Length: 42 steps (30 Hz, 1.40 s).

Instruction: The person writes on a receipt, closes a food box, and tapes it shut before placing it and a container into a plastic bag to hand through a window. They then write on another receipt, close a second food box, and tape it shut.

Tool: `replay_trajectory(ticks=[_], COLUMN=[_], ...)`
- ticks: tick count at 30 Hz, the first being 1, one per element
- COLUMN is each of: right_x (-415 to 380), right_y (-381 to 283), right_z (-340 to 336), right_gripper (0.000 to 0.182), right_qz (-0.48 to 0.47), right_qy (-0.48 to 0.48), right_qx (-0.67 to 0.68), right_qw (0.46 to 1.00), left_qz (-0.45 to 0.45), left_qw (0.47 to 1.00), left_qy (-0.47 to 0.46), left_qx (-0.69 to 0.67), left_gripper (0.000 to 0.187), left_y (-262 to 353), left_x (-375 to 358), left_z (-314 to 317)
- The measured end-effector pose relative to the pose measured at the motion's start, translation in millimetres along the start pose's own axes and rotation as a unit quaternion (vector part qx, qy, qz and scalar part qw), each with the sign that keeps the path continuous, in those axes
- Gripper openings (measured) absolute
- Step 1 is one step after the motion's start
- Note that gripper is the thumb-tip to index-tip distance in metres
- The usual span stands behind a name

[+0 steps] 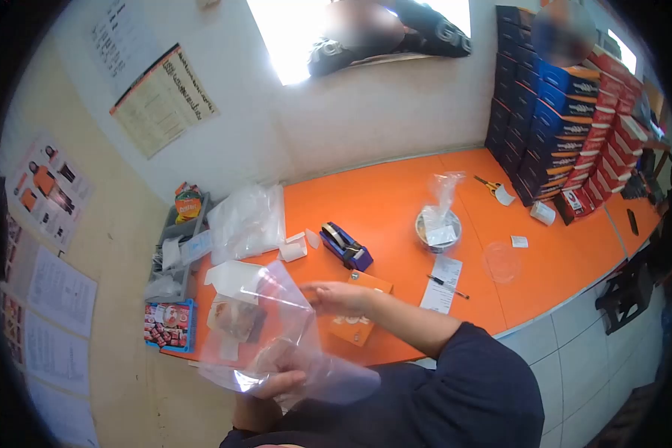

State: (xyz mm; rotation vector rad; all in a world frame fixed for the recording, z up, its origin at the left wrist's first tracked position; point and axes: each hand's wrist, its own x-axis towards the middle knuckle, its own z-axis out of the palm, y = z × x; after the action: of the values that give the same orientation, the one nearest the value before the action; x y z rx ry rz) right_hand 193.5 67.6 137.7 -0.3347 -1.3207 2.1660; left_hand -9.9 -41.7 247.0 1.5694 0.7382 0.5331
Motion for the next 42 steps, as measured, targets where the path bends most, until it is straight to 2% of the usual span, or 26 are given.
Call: replay_trajectory(ticks=[1, 4, 7, 8, 9, 11, 12, 14, 15, 17, 19, 20, 21, 22, 23, 24, 26, 27, 29, 31, 34, 37, 38, 40, 41, 42], right_x=[-16, -70, -83, -88, -102, -128, -136, -160, -170, -200, -213, -215, -217, -214, -213, -210, -204, -199, -191, -169, -180, -191, -192, -196, -199, -201], right_y=[11, 12, 34, 39, 28, 5, 15, 15, 11, -12, -24, -25, -24, -20, -18, -17, -15, -9, 11, 89, 54, 44, 42, 46, 47, 40], right_z=[7, 22, 4, 8, 20, 42, 33, 8, -2, 1, 7, 10, 12, 10, 14, 20, 36, 46, 69, 54, 87, 86, 82, 63, 55, 49], right_gripper=[0.076, 0.061, 0.062, 0.058, 0.057, 0.055, 0.046, 0.035, 0.03, 0.022, 0.017, 0.017, 0.017, 0.024, 0.026, 0.028, 0.036, 0.036, 0.038, 0.042, 0.037, 0.032, 0.022, 0.017, 0.015, 0.009], right_qz=[-0.003, -0.089, -0.014, -0.014, -0.034, -0.072, -0.107, -0.135, -0.151, -0.069, -0.007, 0.013, 0.034, 0.049, 0.065, 0.079, 0.093, 0.087, 0.075, -0.076, 0.063, -0.01, 0.004, 0.047, 0.07, 0.038], right_qy=[-0.06, -0.032, 0.004, 0.031, -0.027, -0.145, -0.151, -0.154, -0.155, -0.015, 0.086, 0.117, 0.148, 0.197, 0.233, 0.268, 0.299, 0.291, 0.273, 0.185, 0.132, 0.144, 0.112, 0.186, 0.219, 0.256], right_qx=[0.147, 0.172, 0.126, 0.217, 0.247, 0.303, 0.293, 0.292, 0.291, 0.219, 0.146, 0.113, 0.079, -0.024, -0.079, -0.135, -0.257, -0.244, -0.217, -0.27, -0.48, -0.412, -0.383, -0.189, -0.088, 0.042], right_qw=[0.987, 0.981, 0.992, 0.975, 0.968, 0.939, 0.938, 0.934, 0.932, 0.973, 0.985, 0.987, 0.985, 0.979, 0.967, 0.951, 0.914, 0.921, 0.934, 0.942, 0.865, 0.9, 0.917, 0.963, 0.969, 0.965], left_qz=[-0.009, -0.001, 0.036, 0.011, -0.012, 0.058, 0.092, 0.12, 0.059, -0.047, -0.14, -0.149, -0.219, -0.282, -0.334, -0.397, -0.322, -0.268, -0.207, -0.2, -0.178, -0.115, -0.081, -0.008, 0.028, 0.063], left_qw=[0.998, 0.982, 0.946, 0.932, 0.915, 0.903, 0.896, 0.931, 0.956, 0.971, 0.969, 0.973, 0.95, 0.892, 0.803, 0.708, 0.867, 0.9, 0.917, 0.906, 0.91, 0.885, 0.867, 0.818, 0.842, 0.856], left_qy=[-0.053, -0.093, -0.157, -0.163, -0.169, -0.158, -0.151, -0.111, -0.006, 0.123, 0.171, 0.161, 0.197, 0.225, 0.244, 0.249, 0.324, 0.344, 0.283, 0.3, 0.33, 0.384, 0.392, 0.402, 0.307, 0.212], left_qx=[-0.023, -0.163, -0.28, -0.324, -0.366, -0.395, -0.407, -0.325, -0.287, -0.2, -0.113, -0.065, 0.105, 0.272, 0.43, 0.529, 0.2, 0.02, -0.191, -0.222, -0.18, -0.237, -0.297, -0.412, -0.443, -0.468], left_gripper=[0.08, 0.085, 0.087, 0.086, 0.087, 0.091, 0.093, 0.09, 0.086, 0.079, 0.076, 0.06, 0.058, 0.056, 0.054, 0.041, 0.039, 0.038, 0.036, 0.036, 0.033, 0.03, 0.028, 0.025, 0.025, 0.024], left_y=[9, 26, 22, 43, 59, 61, 62, 25, 55, 67, 3, 0, -24, -61, -81, -72, -79, -83, -72, -74, -92, -100, -97, -68, -77, -94], left_x=[2, 10, 23, 23, 23, 19, 14, -19, -30, -51, -73, -67, -74, -89, -99, -95, -79, -70, -34, -6, 6, 4, 4, 9, 2, -16], left_z=[14, 57, 106, 126, 142, 155, 155, 126, 134, 128, 97, 99, 94, 85, 81, 100, 124, 139, 178, 203, 215, 217, 216, 214, 204, 188])
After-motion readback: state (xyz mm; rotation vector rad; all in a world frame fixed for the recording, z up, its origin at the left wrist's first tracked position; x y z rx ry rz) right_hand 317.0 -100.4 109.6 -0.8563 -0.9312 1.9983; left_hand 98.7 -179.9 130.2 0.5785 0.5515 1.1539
